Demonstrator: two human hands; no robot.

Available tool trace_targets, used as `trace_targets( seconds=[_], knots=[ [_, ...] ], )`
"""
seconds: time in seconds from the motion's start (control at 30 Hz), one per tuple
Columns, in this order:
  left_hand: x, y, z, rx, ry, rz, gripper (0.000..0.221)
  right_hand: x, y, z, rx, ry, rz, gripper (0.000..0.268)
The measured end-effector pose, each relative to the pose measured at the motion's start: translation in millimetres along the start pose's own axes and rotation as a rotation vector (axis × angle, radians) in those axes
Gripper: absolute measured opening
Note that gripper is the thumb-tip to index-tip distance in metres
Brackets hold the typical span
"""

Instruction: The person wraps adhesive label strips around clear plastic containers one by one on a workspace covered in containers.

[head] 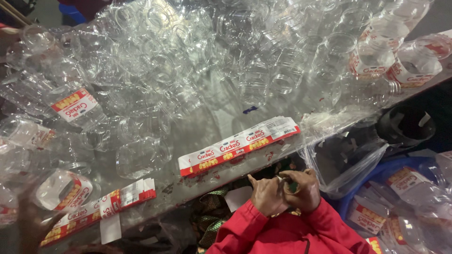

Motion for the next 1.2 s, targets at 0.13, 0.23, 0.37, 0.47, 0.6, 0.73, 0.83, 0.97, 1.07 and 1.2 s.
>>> trace_targets(
  seconds=[0.13,0.23,0.37,0.47,0.6,0.73,0.83,0.97,1.07,1.2],
  knots=[
    [-33,16,-4,0.083,0.022,0.058,0.009,39,-10,14,0.100,0.276,0.017,0.029],
    [-37,15,-5,0.180,-0.056,0.033,0.008,29,-24,17,0.076,0.230,0.072,0.038],
    [-14,0,-3,0.275,0.003,-0.033,0.014,-7,-10,10,-0.011,-0.093,0.130,0.055],
    [-5,-12,-5,0.275,0.042,-0.003,0.014,-12,0,3,-0.131,-0.135,0.096,0.061],
    [-11,-3,-8,0.124,-0.001,0.044,0.018,-12,0,1,-0.155,-0.087,0.084,0.053],
    [-20,13,-11,0.282,0.122,0.017,0.016,-16,-1,2,-0.111,-0.120,0.100,0.050],
    [-17,13,-9,0.269,0.126,0.033,0.010,-11,0,0,-0.082,-0.121,-0.005,0.048],
    [-14,0,-10,0.096,0.018,-0.065,0.021,14,-19,14,-0.011,0.117,-0.138,0.042],
    [-13,1,-7,0.175,-0.044,-0.056,0.005,11,-26,15,0.039,0.109,0.067,0.044],
    [-20,14,0,0.019,-0.178,-0.182,0.010,-13,-11,5,-0.017,-0.077,0.110,0.042]
  ],
)
Point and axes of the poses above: each hand's wrist, its own z-axis towards the middle knuckle, its own y-axis out of the palm, x = y × z, the point moved 1 cm from there along z, towards the middle knuckle, and after that the axes turned 13 degrees about x, right-handed, at the moved point
